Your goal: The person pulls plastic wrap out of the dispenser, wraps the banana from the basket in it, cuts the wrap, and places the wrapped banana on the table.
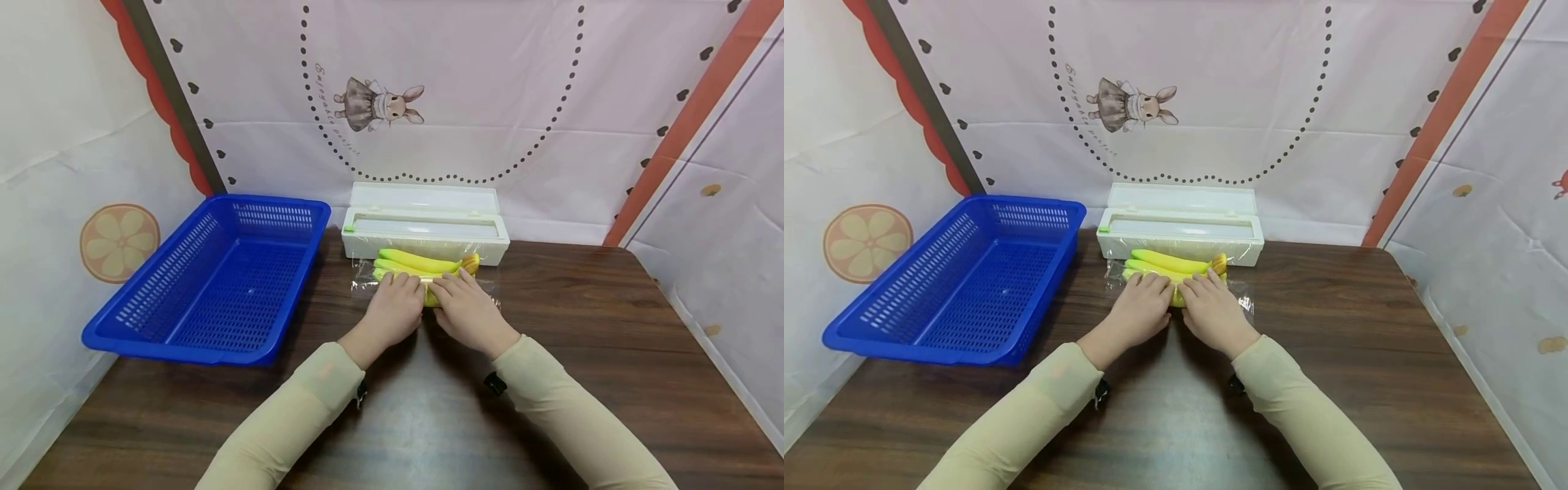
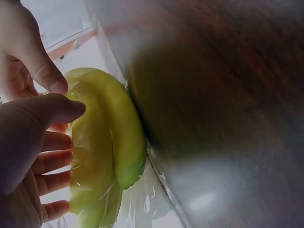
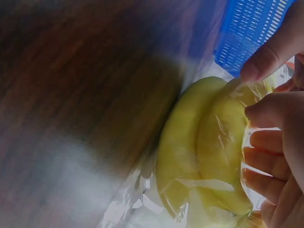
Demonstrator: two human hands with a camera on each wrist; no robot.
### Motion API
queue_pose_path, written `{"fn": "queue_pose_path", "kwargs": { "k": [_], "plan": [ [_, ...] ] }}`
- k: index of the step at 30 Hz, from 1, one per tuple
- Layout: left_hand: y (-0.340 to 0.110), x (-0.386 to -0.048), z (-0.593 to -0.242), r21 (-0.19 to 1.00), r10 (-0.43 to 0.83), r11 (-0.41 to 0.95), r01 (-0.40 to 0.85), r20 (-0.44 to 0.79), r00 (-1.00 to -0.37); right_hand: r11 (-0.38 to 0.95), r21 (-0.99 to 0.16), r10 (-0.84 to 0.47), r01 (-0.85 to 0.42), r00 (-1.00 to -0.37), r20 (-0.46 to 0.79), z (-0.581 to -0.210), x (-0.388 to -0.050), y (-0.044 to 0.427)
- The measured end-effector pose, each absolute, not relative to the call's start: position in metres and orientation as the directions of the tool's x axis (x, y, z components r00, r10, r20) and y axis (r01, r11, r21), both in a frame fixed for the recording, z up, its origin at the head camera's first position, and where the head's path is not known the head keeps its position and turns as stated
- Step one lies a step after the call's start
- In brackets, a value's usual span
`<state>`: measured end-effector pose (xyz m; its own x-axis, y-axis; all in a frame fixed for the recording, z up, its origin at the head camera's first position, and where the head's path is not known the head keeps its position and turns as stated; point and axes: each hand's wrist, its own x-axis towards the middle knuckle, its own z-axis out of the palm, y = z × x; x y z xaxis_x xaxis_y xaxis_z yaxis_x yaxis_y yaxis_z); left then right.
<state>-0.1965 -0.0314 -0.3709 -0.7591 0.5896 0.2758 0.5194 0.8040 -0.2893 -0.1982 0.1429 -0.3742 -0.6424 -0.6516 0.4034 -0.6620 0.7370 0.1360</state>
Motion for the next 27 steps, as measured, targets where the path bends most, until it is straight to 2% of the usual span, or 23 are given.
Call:
{"fn": "queue_pose_path", "kwargs": {
  "k": [5,11,16,27],
  "plan": [
    [-0.026,-0.2,-0.376,-0.317,0.605,0.789,0.526,0.253,-0.755,0.746,0.174,-0.652,-0.643,-0.653,0.385,-0.376,-0.199,0.144],
    [-0.025,-0.209,-0.381,-0.372,0.632,0.766,0.524,0.289,-0.719,0.75,0.186,-0.649,-0.634,-0.652,0.392,-0.376,-0.2,0.146],
    [-0.025,-0.217,-0.384,-0.366,0.632,0.769,0.524,0.317,-0.707,0.751,0.174,-0.644,-0.637,-0.65,0.403,-0.377,-0.202,0.147],
    [-0.022,-0.22,-0.383,-0.348,0.613,0.781,0.518,0.275,-0.74,0.753,0.144,-0.639,-0.642,-0.662,0.391,-0.376,-0.208,0.148]
  ]
}}
